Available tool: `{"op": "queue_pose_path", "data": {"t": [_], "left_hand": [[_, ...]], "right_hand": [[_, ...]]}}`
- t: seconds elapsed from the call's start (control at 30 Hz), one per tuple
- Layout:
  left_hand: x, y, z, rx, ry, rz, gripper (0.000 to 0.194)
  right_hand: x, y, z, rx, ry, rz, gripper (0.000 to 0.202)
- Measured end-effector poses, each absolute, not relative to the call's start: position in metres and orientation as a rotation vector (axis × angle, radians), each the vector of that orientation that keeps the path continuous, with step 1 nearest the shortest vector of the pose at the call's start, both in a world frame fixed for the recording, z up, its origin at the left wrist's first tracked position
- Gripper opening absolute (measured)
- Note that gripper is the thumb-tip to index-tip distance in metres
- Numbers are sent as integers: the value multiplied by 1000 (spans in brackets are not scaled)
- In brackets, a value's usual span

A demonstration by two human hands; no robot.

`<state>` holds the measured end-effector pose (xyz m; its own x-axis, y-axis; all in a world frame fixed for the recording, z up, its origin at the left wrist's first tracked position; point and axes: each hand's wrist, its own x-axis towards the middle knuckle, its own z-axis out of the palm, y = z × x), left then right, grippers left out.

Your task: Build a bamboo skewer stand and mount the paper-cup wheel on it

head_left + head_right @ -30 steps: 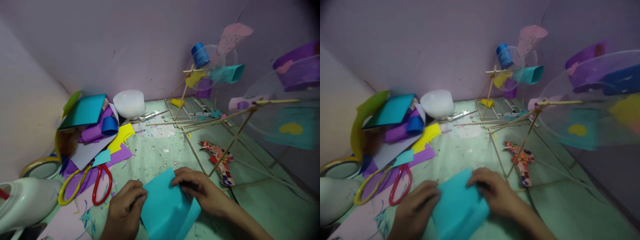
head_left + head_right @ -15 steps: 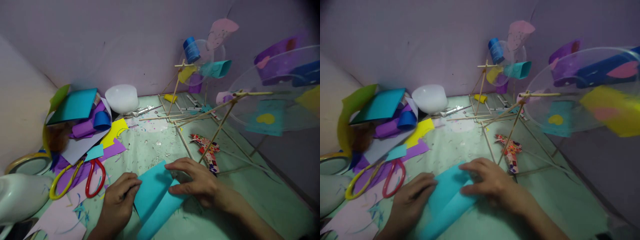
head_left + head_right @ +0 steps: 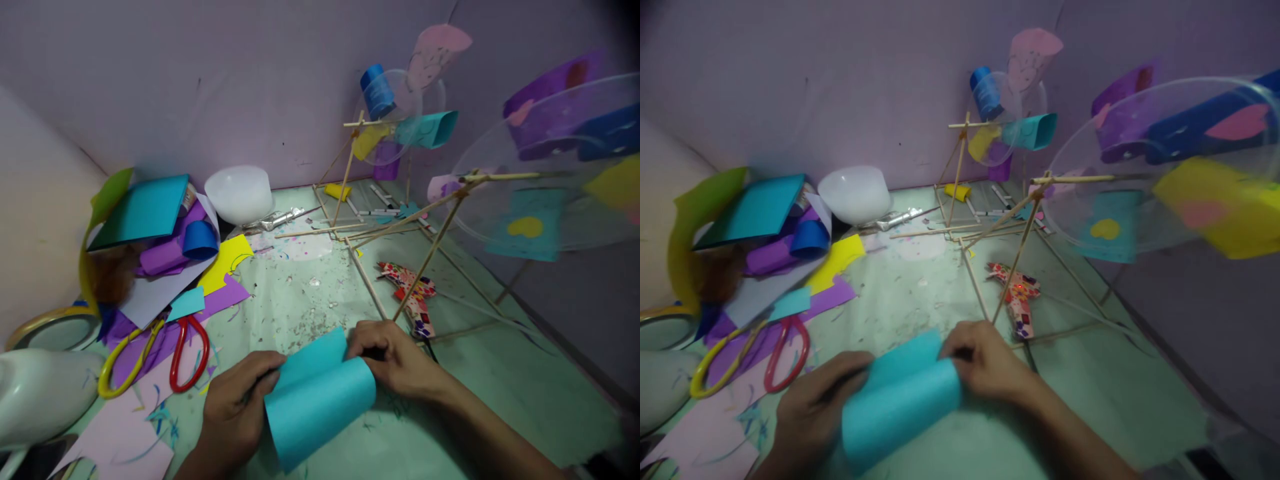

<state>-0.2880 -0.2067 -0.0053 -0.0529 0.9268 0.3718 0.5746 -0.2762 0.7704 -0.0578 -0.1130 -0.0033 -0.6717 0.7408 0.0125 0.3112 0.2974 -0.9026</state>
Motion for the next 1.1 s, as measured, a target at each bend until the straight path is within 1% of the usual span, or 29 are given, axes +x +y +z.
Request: {"op": "queue_pose_path", "data": {"t": [0.1,0.2,0.4,0.63,0.77,0.87,0.93,1.03,1.1], "left_hand": [[-289,-208,-2,1908,1505,1302,29],[-291,-209,2,1946,1425,1357,34],[-293,-213,8,1890,1386,1364,45],[-288,-214,16,1624,1372,1441,45],[-286,-213,21,1653,1244,1475,47],[-285,-213,22,1684,1181,1534,44],[-285,-214,22,1679,1178,1573,42],[-284,-218,17,1648,1174,1591,38],[-284,-220,12,1507,1242,1553,36]], "right_hand": [[-60,-114,-4,-981,-1958,1456,10],[-62,-115,-2,-976,-1806,1581,11],[-62,-117,3,-1138,-1696,1856,9],[-61,-118,2,-1196,-1610,2087,9],[-61,-120,-1,-1236,-1667,2188,8],[-62,-123,-2,-1232,-1699,2232,9],[-63,-124,-2,-1241,-1676,2232,14],[-65,-126,-2,-1216,-1552,2158,25],[-66,-127,-1,-1165,-1457,2108,26]]}}
